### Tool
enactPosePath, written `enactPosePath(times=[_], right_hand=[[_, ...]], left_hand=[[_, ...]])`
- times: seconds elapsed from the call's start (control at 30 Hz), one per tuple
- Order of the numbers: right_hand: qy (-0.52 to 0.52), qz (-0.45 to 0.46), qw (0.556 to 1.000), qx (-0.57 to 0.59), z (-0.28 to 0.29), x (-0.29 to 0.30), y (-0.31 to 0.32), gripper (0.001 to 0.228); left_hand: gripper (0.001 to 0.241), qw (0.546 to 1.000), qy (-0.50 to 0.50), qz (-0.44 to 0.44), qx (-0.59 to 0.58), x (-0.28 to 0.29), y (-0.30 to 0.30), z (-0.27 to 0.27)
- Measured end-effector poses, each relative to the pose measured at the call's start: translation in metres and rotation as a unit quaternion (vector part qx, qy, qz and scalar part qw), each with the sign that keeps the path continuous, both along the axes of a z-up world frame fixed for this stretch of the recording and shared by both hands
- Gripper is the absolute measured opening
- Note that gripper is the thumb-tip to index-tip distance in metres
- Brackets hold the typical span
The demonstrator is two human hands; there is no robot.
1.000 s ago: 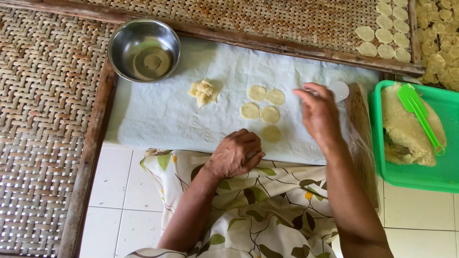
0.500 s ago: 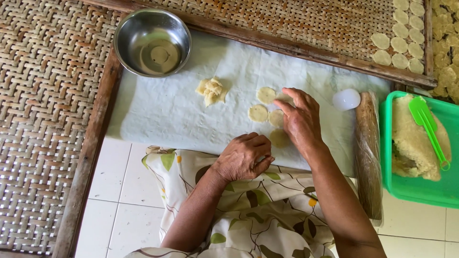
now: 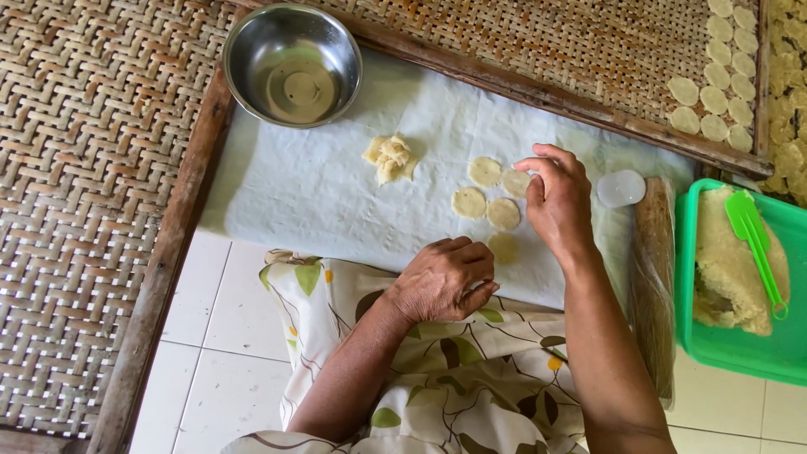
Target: Rolling out dough and cutting it into small circular shapes using a plastic mold.
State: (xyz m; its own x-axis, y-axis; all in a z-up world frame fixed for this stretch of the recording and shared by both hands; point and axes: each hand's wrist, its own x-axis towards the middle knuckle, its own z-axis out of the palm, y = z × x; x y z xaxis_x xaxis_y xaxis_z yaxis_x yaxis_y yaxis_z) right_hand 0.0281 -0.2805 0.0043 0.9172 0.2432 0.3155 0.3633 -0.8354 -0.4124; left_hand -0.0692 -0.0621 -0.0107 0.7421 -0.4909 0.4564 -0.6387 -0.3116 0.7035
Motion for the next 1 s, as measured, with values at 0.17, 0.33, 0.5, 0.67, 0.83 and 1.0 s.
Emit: enactPosePath(times=[0.17, 0.33, 0.5, 0.67, 0.83, 1.0], right_hand=[[0.017, 0.025, 0.999, 0.018, 0.009, 0.012, 0.013, 0.023], [0.098, 0.171, 0.973, 0.120, 0.027, 0.028, 0.071, 0.035], [0.080, 0.221, 0.969, 0.079, 0.004, 0.044, 0.124, 0.040], [-0.028, 0.208, 0.977, -0.034, -0.005, 0.046, 0.132, 0.037], [-0.164, 0.183, 0.955, -0.168, 0.013, 0.044, 0.136, 0.021], [0.013, 0.187, 0.982, -0.025, 0.007, 0.059, 0.129, 0.031]], left_hand=[[0.015, 1.000, 0.003, 0.002, -0.003, 0.000, 0.000, 0.000], [0.015, 0.999, -0.019, -0.001, -0.037, -0.001, 0.001, 0.002], [0.013, 0.993, -0.057, 0.025, -0.102, -0.003, 0.014, 0.013], [0.012, 0.986, -0.058, 0.037, -0.150, -0.005, 0.018, 0.015], [0.015, 0.984, -0.068, 0.042, -0.162, -0.007, 0.017, 0.016], [0.014, 0.984, -0.067, 0.046, -0.161, -0.009, 0.018, 0.014]])
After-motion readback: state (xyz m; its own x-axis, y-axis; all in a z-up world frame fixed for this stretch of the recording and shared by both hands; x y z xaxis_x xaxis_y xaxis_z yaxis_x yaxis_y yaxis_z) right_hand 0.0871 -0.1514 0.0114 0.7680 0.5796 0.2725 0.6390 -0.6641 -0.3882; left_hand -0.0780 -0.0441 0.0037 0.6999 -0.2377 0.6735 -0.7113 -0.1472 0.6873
